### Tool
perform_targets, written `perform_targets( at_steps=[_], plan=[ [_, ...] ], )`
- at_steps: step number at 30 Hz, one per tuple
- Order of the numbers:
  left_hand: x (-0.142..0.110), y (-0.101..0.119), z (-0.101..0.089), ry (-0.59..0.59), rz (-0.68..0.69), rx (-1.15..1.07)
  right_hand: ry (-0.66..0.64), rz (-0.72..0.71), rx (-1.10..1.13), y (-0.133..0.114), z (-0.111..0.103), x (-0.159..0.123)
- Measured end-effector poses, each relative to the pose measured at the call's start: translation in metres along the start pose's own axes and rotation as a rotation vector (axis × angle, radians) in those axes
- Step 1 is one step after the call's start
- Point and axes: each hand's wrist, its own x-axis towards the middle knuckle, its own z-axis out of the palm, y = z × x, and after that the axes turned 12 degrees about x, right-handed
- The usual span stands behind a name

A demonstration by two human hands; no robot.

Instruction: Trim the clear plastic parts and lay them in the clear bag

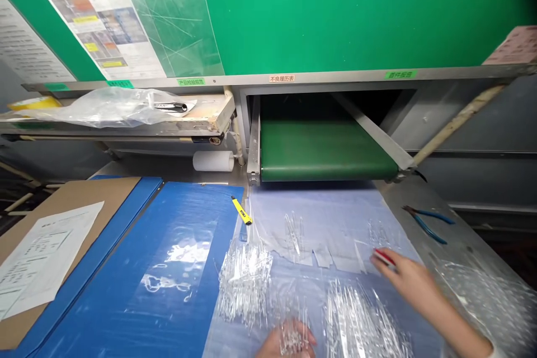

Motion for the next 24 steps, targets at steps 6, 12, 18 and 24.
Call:
perform_targets(
  at_steps=[6, 12, 18, 24],
  plan=[
    [-0.011, 0.000, 0.002, -0.038, 0.033, 0.064, -0.233, -0.183, -0.045, -0.072, 0.031, -0.029],
    [-0.020, 0.007, 0.006, 0.028, 0.017, -0.025, -0.383, -0.266, -0.181, -0.124, 0.059, -0.047],
    [-0.027, 0.018, 0.011, 0.121, 0.057, -0.074, -0.411, -0.200, -0.186, -0.139, 0.089, -0.050],
    [-0.023, 0.018, 0.007, 0.181, 0.077, -0.022, -0.391, -0.125, -0.031, -0.109, 0.074, -0.059]
  ],
)
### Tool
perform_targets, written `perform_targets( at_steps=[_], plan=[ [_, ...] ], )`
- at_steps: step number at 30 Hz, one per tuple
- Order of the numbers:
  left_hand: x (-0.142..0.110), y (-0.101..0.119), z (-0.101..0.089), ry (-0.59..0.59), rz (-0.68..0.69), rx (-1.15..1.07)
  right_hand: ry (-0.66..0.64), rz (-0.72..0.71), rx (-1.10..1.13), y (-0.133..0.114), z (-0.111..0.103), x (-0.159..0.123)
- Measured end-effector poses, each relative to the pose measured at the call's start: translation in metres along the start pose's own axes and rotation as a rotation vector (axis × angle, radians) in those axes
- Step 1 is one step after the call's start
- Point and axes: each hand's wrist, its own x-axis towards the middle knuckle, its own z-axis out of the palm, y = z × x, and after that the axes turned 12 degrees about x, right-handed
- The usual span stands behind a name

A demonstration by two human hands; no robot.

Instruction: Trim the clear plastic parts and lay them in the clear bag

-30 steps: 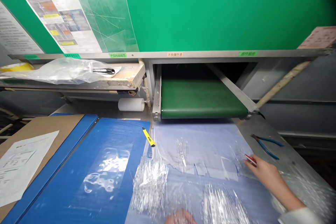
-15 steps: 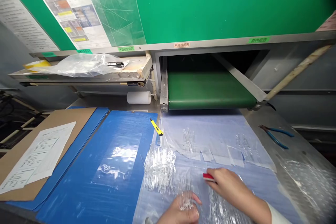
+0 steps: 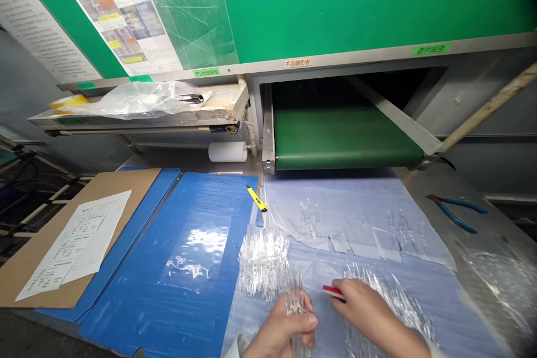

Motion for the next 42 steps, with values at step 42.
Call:
perform_targets(
  at_steps=[42],
  plan=[
    [-0.001, 0.029, 0.036, 0.225, 0.377, 0.941, 0.458, -0.166, 0.577, -0.012, -0.013, -0.033]
  ],
)
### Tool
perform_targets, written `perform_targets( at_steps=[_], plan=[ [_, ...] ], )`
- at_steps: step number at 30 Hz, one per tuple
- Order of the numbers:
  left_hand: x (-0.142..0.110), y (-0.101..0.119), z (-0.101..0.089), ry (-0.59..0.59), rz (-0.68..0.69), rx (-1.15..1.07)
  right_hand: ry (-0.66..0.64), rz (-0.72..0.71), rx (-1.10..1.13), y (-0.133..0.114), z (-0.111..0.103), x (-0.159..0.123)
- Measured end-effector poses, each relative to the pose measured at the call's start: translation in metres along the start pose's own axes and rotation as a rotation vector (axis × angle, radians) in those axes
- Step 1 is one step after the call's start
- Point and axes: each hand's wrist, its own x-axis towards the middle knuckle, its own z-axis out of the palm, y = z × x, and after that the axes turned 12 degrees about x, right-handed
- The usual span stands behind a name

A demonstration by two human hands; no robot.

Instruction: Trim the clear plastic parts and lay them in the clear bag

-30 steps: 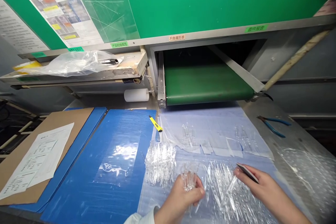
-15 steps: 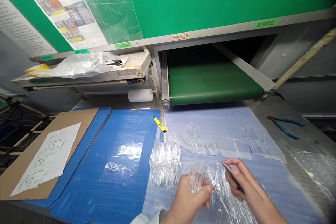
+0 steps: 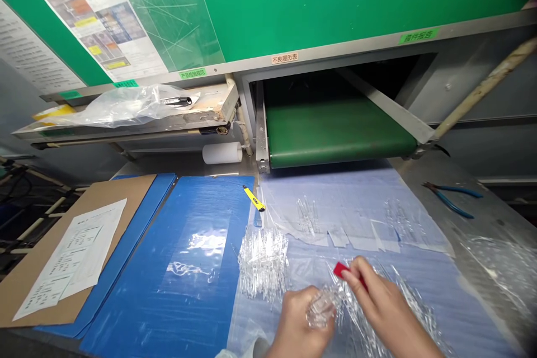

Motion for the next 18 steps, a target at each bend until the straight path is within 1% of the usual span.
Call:
perform_targets(
  at_steps=[2, 4, 6, 9, 10, 12, 14, 16, 18],
  plan=[
    [-0.001, -0.002, 0.000, 0.006, -0.013, 0.000, 0.032, 0.016, 0.012, 0.001, 0.002, 0.000],
    [-0.001, -0.004, 0.001, 0.008, -0.019, -0.007, -0.025, -0.020, 0.050, 0.001, 0.004, 0.000],
    [-0.001, -0.006, 0.002, 0.007, -0.027, -0.013, -0.071, -0.020, 0.042, 0.001, 0.006, 0.000],
    [0.000, -0.008, 0.003, 0.007, -0.046, -0.006, -0.017, 0.047, -0.002, 0.000, 0.008, 0.001],
    [0.000, -0.009, 0.004, 0.003, -0.044, -0.004, -0.027, 0.050, 0.007, 0.000, 0.009, 0.002],
    [-0.001, -0.012, 0.005, -0.007, -0.038, -0.008, -0.107, 0.029, 0.038, 0.002, 0.011, 0.002],
    [-0.002, -0.017, 0.006, 0.007, -0.038, -0.023, -0.142, 0.061, 0.009, 0.007, 0.010, 0.004],
    [-0.004, -0.021, 0.005, 0.046, -0.064, -0.073, -0.079, 0.129, -0.066, 0.016, 0.003, 0.009],
    [-0.004, -0.024, 0.004, 0.051, -0.124, -0.190, 0.012, 0.169, -0.113, 0.024, -0.010, 0.016]
  ],
)
